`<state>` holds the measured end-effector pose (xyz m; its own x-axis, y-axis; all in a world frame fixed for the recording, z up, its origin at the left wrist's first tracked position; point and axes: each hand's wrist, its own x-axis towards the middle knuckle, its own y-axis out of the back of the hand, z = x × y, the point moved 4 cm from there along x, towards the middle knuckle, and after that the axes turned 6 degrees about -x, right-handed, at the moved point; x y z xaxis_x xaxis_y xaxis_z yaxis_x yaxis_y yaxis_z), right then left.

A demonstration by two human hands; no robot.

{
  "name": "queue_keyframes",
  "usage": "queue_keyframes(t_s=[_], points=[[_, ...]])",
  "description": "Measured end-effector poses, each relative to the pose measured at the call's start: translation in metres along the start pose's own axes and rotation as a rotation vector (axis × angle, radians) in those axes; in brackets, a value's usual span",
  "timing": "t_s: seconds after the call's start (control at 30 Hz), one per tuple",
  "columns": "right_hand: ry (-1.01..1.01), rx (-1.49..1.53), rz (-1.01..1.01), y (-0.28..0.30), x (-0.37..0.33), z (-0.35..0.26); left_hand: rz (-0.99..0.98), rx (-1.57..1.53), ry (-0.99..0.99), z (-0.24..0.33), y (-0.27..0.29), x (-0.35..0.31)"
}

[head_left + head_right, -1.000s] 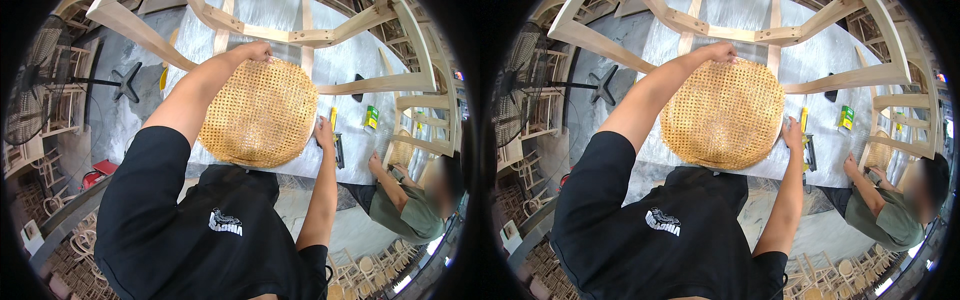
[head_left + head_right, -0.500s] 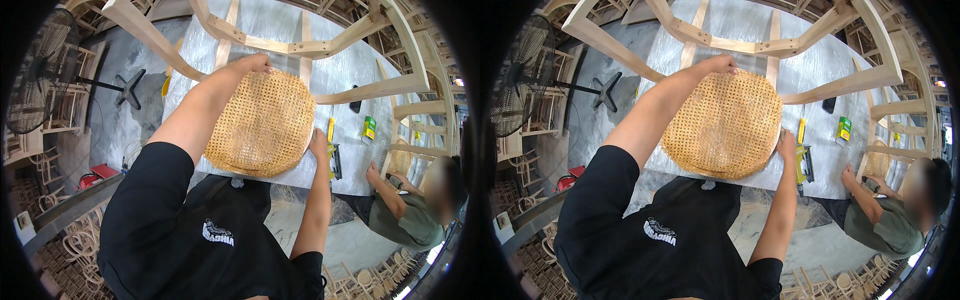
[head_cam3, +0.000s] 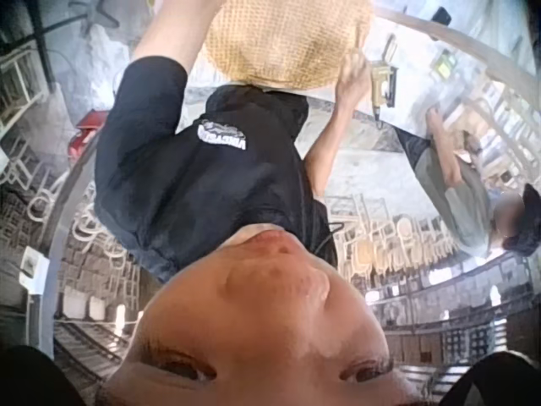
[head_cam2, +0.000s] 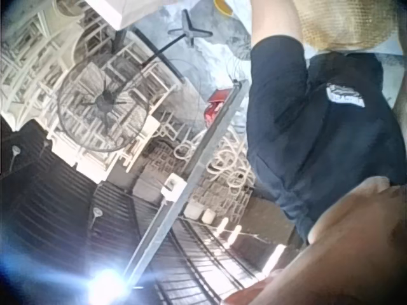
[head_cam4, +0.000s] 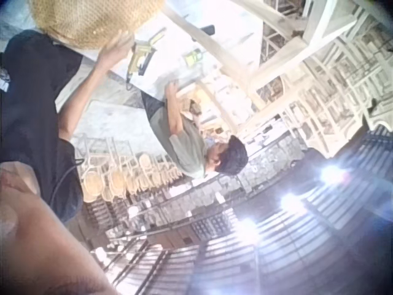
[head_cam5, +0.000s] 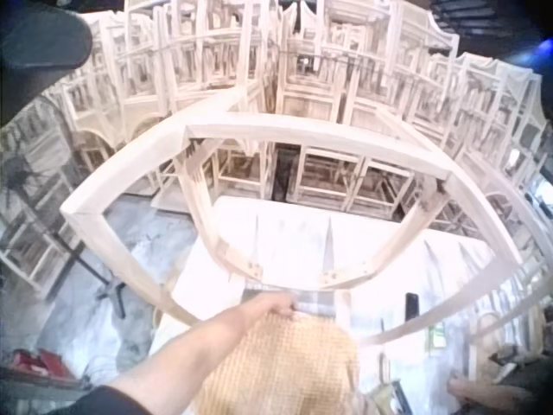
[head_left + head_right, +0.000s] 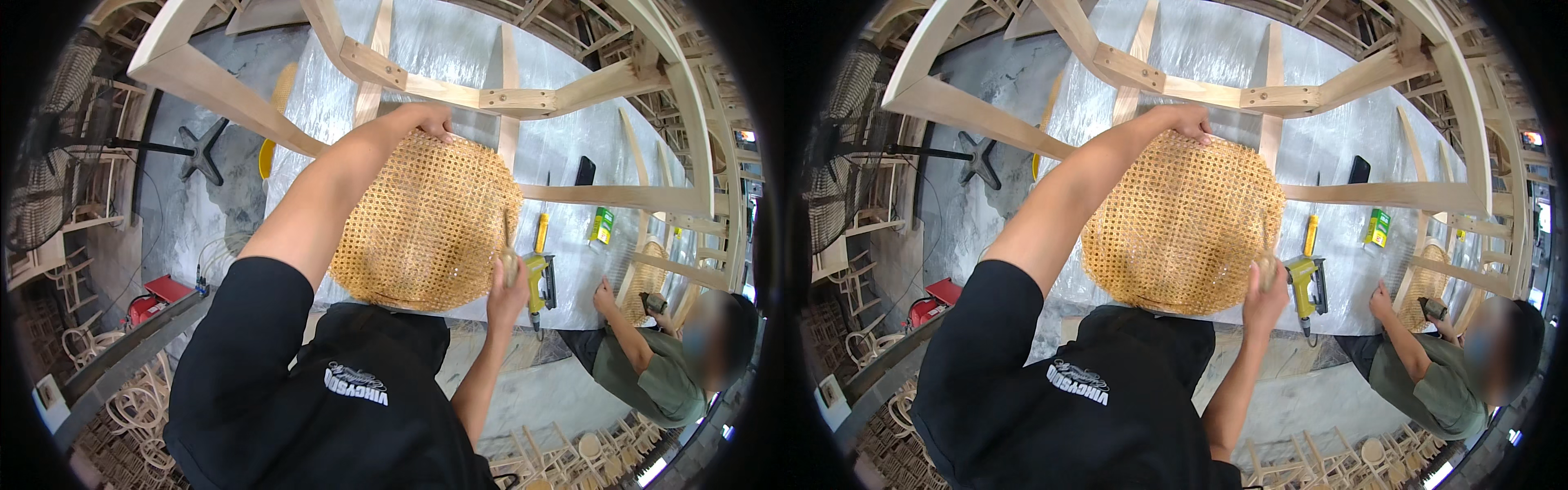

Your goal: The person removes a wet rattan mat from a yellow bucket, places it onto a wooden chair frame, and secures it using a staple gun and a hammer. The person repeatedly adjusts the mat and fastens it around the perimeter of the frame.

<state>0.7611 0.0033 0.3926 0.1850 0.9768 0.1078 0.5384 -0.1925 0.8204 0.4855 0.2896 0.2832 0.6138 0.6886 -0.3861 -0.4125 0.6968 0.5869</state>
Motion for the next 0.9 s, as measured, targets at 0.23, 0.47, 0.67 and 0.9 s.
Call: queue_keyframes(t_s=[0.23, 0.47, 0.67, 0.9], points=[[0.33, -0.078, -0.167, -0.067, 0.082, -0.094, 0.03, -0.039, 0.11, 0.008, -0.005, -0.004], [0.373, -0.382, -0.28, -0.097, 0.092, -0.119, 0.038, -0.05, 0.06, -0.001, -0.003, 0.001], [0.351, -0.481, -0.3, -0.106, 0.081, -0.133, 0.066, -0.103, 0.047, -0.007, -0.007, 0.004], [0.394, -0.43, -0.216, -0.099, 0.084, -0.138, 0.069, -0.115, 0.062, -0.001, -0.01, 0.002]])
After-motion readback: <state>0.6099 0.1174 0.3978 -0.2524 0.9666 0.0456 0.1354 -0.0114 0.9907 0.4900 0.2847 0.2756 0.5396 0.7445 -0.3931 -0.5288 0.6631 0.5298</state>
